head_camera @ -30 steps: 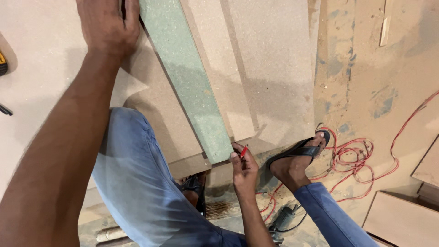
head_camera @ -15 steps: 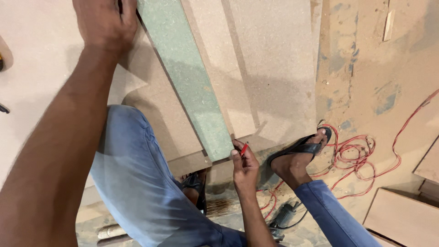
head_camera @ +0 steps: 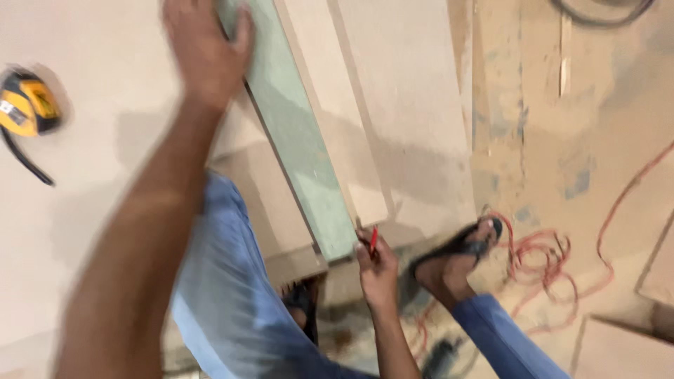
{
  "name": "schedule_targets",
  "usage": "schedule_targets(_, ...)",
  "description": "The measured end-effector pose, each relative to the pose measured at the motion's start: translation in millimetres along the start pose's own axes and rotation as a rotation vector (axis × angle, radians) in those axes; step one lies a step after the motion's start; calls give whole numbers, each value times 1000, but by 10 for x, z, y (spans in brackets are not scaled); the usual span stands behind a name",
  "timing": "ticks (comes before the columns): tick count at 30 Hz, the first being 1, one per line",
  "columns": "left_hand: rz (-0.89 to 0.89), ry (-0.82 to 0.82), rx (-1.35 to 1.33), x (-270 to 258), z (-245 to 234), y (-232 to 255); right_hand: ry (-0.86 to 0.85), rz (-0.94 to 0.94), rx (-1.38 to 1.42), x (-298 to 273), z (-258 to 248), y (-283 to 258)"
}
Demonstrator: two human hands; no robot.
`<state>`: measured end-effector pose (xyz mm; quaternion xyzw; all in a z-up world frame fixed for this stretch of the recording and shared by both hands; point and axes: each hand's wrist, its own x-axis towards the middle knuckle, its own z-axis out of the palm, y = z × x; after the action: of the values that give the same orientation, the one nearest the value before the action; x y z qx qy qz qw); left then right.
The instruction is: The person measures a large sheet of light-colored wood using a tape measure and marks it with a red pencil. They then use a straight edge to draw straight lines along the marked points.
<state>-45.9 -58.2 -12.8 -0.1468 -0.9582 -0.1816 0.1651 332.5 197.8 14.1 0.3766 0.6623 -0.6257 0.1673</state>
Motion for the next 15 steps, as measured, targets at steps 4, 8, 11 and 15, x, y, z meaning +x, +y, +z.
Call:
schedule_targets(4,-387,-74,61,308,167,411,-8,53,12,36,28,41)
schedule_targets(8,-579,-134,124,479,285,608,0,50,50,43,-15,147)
schedule_targets(11,-604,-172,145,591,269,635,-14,89,77,98,30,172)
schedule_targets(15,-663,-228,148,633,310,701,-17,84,81,94,17,138)
